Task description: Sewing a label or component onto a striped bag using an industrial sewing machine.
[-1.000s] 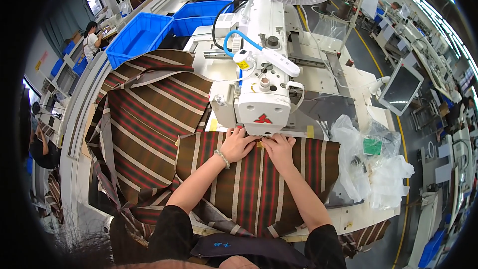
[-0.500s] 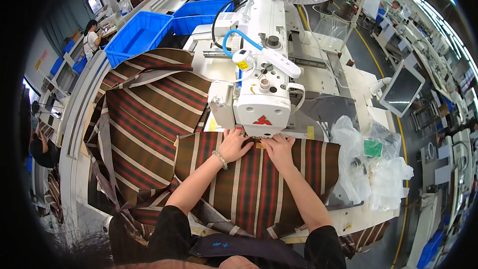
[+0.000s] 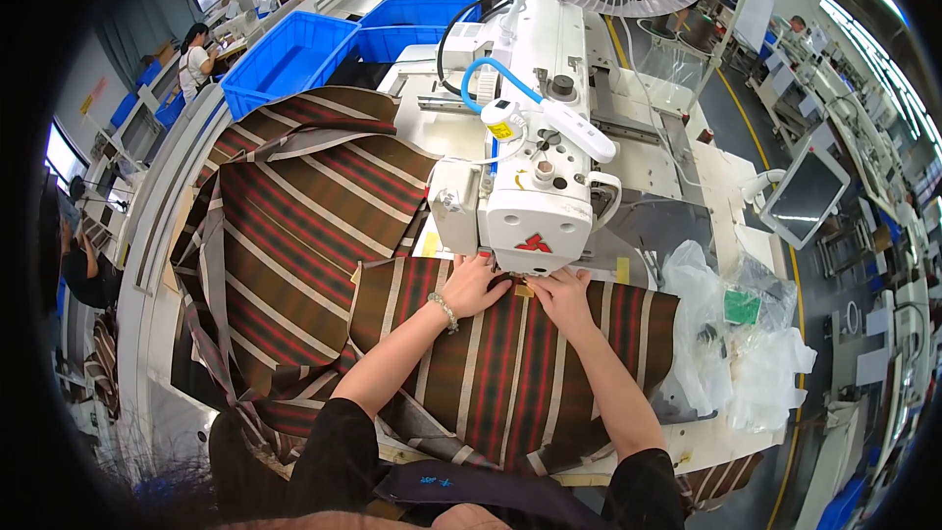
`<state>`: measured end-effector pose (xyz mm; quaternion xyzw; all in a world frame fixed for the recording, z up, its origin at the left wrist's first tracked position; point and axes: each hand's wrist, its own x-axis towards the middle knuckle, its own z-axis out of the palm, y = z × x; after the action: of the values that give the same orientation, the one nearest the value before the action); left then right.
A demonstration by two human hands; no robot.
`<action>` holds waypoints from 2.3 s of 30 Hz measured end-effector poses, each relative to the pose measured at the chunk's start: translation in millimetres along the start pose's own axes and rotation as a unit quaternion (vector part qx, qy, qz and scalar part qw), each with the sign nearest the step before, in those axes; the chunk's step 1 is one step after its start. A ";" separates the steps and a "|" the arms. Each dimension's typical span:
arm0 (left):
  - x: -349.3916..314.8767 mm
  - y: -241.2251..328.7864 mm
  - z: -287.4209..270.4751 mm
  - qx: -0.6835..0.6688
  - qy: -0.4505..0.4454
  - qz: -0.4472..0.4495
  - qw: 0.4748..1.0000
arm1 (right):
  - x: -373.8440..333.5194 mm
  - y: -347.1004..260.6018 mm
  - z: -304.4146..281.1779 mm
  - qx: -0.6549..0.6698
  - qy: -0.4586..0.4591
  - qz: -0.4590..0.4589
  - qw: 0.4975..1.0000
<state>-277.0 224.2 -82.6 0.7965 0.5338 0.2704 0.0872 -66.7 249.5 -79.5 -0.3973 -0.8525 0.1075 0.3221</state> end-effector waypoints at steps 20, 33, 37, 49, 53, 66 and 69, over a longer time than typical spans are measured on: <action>6.5 10.4 -15.9 0.073 -0.098 0.011 0.992 | 4.0 -8.1 -11.2 -0.111 0.010 -0.075 0.991; 4.2 8.8 -8.9 0.078 -0.072 0.010 0.994 | -0.8 -18.8 0.3 -0.175 0.060 -0.070 0.980; 4.7 8.8 -8.8 0.071 -0.089 0.006 0.994 | 2.2 -3.7 -1.0 -0.083 0.040 -0.083 0.992; -3.8 11.0 -11.6 0.021 -0.049 -0.001 0.999 | 3.2 8.6 -2.1 0.063 -0.024 -0.014 0.998; -6.2 14.9 -14.2 -0.005 -0.032 -0.002 0.999 | 4.0 8.9 -2.4 0.068 -0.046 -0.001 0.997; -8.9 15.7 -11.4 0.006 -0.006 0.018 1.000 | 0.9 11.8 3.4 0.085 -0.018 -0.007 0.996; -8.9 16.0 -12.2 0.012 0.002 0.026 1.000 | 0.5 8.8 1.3 0.067 -0.003 -0.017 0.998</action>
<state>-273.0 207.7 -68.5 0.8103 0.5167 0.2675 0.0693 -62.4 255.9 -84.2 -0.3602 -0.8509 0.1601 0.3471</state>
